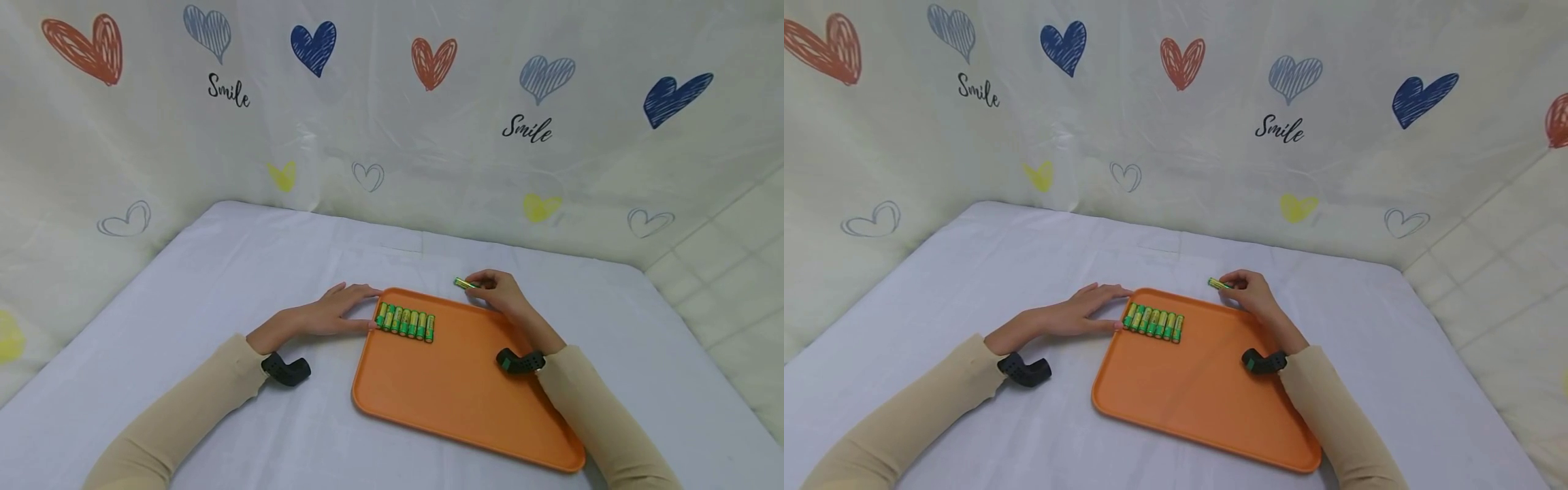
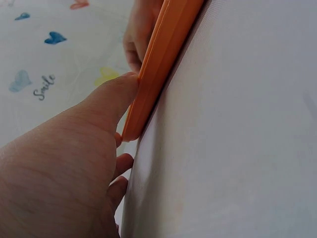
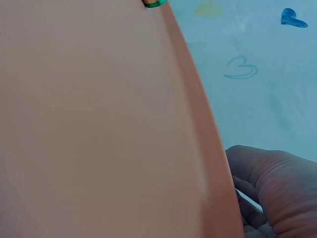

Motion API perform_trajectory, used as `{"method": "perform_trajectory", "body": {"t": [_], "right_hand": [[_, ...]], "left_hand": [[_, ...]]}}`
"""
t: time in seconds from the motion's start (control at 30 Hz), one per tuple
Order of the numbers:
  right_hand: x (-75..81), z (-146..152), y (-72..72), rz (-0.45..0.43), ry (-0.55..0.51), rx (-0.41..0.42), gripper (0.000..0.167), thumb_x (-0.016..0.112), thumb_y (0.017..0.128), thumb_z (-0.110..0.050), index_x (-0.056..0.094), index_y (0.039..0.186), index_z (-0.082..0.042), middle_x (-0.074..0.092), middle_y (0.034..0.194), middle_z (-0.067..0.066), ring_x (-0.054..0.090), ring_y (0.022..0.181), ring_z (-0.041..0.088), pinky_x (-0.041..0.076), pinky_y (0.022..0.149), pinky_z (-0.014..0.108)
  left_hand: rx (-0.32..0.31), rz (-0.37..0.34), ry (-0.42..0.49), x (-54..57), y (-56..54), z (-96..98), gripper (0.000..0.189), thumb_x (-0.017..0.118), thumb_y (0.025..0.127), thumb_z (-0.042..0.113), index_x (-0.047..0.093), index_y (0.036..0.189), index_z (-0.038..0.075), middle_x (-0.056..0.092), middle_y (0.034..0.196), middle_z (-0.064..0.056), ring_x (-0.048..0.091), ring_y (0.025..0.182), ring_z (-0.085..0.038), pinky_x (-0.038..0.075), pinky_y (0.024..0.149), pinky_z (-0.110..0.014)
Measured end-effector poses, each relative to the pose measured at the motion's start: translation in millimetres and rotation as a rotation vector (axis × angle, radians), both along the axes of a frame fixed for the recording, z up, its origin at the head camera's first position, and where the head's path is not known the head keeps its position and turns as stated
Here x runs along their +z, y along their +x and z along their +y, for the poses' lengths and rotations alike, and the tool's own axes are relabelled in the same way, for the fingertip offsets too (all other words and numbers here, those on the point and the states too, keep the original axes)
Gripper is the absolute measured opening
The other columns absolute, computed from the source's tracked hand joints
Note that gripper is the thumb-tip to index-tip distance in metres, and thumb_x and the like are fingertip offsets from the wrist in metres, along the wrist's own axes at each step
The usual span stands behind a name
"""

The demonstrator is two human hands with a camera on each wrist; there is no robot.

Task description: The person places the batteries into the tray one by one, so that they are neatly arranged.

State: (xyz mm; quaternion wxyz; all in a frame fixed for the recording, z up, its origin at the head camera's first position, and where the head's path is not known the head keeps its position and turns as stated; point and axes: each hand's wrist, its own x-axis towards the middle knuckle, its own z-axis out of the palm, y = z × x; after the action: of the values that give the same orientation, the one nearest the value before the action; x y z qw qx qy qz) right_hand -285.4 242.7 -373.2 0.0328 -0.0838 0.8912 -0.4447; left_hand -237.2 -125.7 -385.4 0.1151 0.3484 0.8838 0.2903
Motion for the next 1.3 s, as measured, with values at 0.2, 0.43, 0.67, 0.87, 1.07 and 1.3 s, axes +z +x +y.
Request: {"method": "perform_trajectory", "body": {"t": [0.2,0.43,0.67,0.87,1.07,1.3], "right_hand": [[-2.6,1.6,1.3,0.051,-0.001,0.004,0.031,0.072,0.088,-0.01,0.066,0.114,0.006,0.063,0.096,0.01,0.055,0.08,0.012,0.046,0.068,0.018],[-2.8,1.1,3.6,0.086,-0.019,-0.025,0.032,0.07,0.09,-0.012,0.065,0.117,0.004,0.062,0.095,0.008,0.054,0.075,0.008,0.046,0.06,0.019],[-1.2,0.2,7.0,0.13,-0.043,-0.079,0.034,0.071,0.09,-0.016,0.065,0.118,0.004,0.06,0.096,0.008,0.054,0.078,0.008,0.046,0.064,0.015],[0.3,-3.5,13.2,0.146,-0.082,-0.088,0.033,0.072,0.09,-0.017,0.066,0.117,0.002,0.059,0.095,0.004,0.055,0.08,0.009,0.048,0.068,0.014],[3.1,-7.9,21.8,0.146,-0.103,-0.067,0.034,0.072,0.09,-0.018,0.066,0.117,0.001,0.06,0.096,0.007,0.056,0.078,0.009,0.048,0.063,0.018],[4.1,-10.2,27.3,0.109,-0.14,-0.063,0.037,0.073,0.089,-0.02,0.066,0.118,0.002,0.06,0.093,0.002,0.055,0.075,0.007,0.049,0.06,0.02]], "left_hand": [[-0.005,0.003,0.004,1.9,1.4,-0.4,0.069,0.058,0.095,0.048,0.034,0.151,0.016,0.032,0.156,-0.006,0.02,0.148,-0.026,0.001,0.119,-0.053],[-0.006,0.002,-0.005,2.5,0.9,0.3,0.069,0.058,0.095,0.049,0.033,0.152,0.018,0.031,0.157,-0.004,0.019,0.148,-0.022,0.0,0.12,-0.05],[-0.003,-0.004,-0.002,1.8,0.7,0.4,0.07,0.058,0.095,0.049,0.032,0.152,0.017,0.031,0.157,-0.004,0.018,0.148,-0.024,0.0,0.12,-0.05],[0.002,-0.011,-0.005,1.9,1.8,0.4,0.069,0.058,0.095,0.049,0.032,0.152,0.018,0.031,0.157,-0.004,0.018,0.148,-0.023,0.0,0.12,-0.05],[0.008,-0.015,-0.006,1.2,2.0,0.1,0.07,0.058,0.095,0.05,0.032,0.152,0.02,0.031,0.157,-0.002,0.018,0.149,-0.022,-0.001,0.12,-0.049],[0.007,-0.013,-0.008,0.9,2.6,0.3,0.069,0.058,0.095,0.05,0.033,0.152,0.019,0.031,0.157,-0.003,0.019,0.148,-0.022,-0.001,0.12,-0.049]]}}
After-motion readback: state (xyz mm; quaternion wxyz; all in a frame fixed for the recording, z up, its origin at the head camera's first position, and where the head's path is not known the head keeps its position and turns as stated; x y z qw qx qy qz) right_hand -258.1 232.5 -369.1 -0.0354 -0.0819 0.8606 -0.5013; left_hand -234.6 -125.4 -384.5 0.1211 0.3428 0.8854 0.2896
